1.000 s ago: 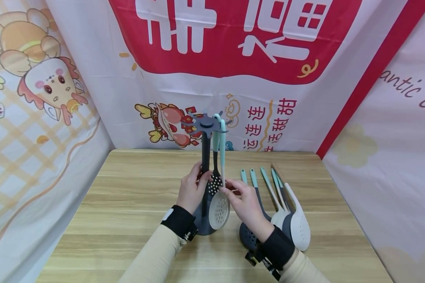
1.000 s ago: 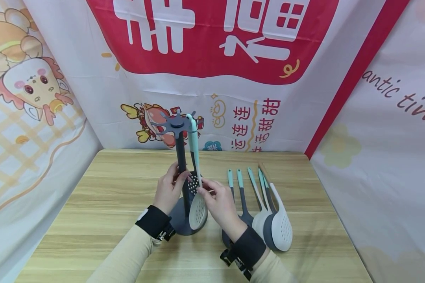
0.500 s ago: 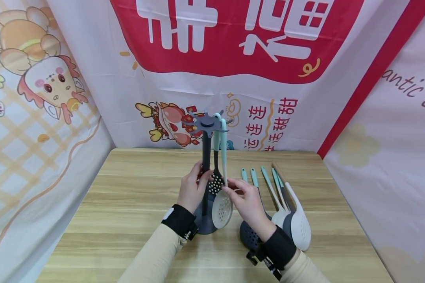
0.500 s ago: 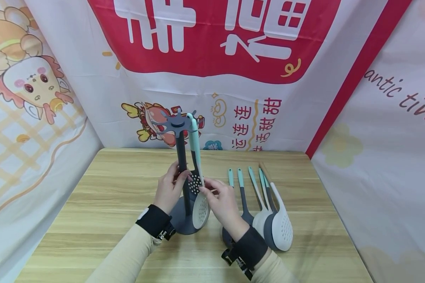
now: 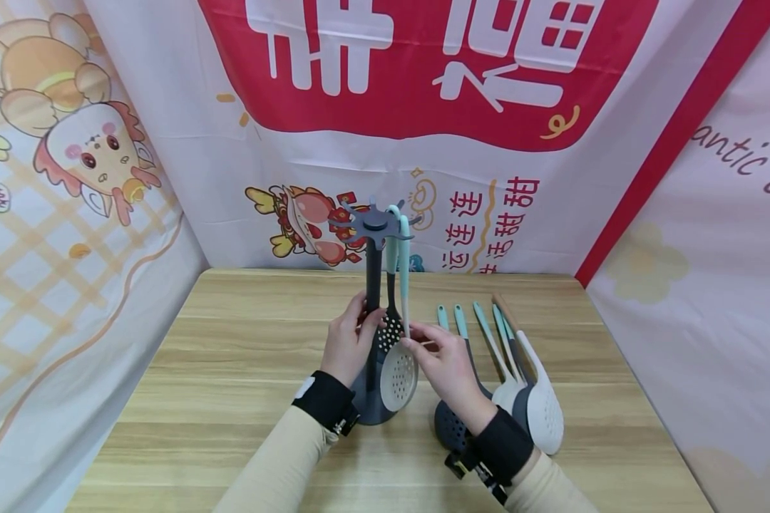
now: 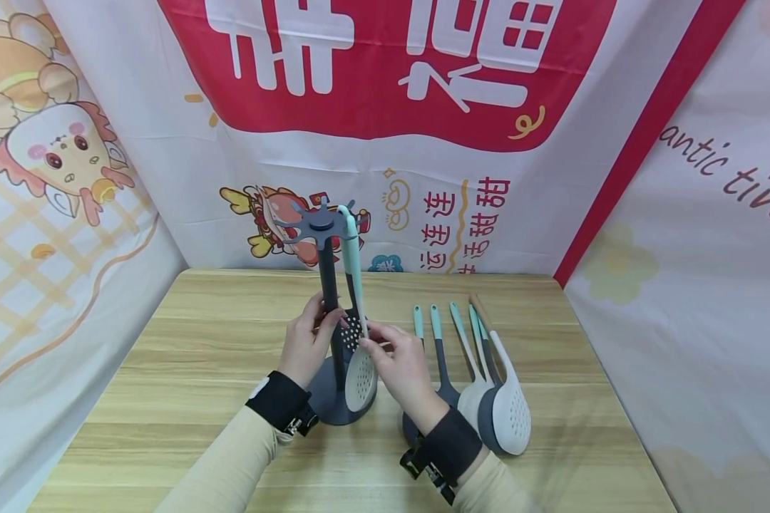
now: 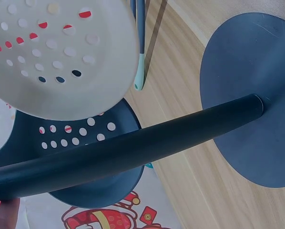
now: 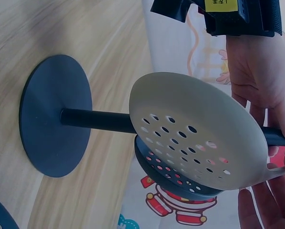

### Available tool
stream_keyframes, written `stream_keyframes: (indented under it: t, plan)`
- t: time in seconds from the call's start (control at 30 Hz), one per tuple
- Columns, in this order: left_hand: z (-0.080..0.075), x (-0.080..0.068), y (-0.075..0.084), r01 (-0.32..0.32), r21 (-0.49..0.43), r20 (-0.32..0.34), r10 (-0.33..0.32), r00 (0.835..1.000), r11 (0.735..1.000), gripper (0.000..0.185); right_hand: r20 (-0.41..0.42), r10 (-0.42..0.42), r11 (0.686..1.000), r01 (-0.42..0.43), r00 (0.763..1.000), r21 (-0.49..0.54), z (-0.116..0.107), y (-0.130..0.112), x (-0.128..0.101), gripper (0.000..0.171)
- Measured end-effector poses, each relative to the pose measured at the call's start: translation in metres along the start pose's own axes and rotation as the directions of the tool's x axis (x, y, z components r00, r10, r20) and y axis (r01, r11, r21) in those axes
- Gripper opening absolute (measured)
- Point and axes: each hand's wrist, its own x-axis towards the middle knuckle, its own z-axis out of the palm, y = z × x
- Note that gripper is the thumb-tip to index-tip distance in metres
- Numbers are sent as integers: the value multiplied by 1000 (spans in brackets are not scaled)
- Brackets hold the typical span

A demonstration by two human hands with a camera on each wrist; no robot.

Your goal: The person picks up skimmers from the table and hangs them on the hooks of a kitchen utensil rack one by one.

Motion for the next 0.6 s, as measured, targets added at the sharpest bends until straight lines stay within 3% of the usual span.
stream_keyframes:
  t: [0.6]
  plan:
    - [0,1,-1,10,-1,0,-10,1000,1000,32,-16,-36,999,36,999,-11,5,1,6,26]
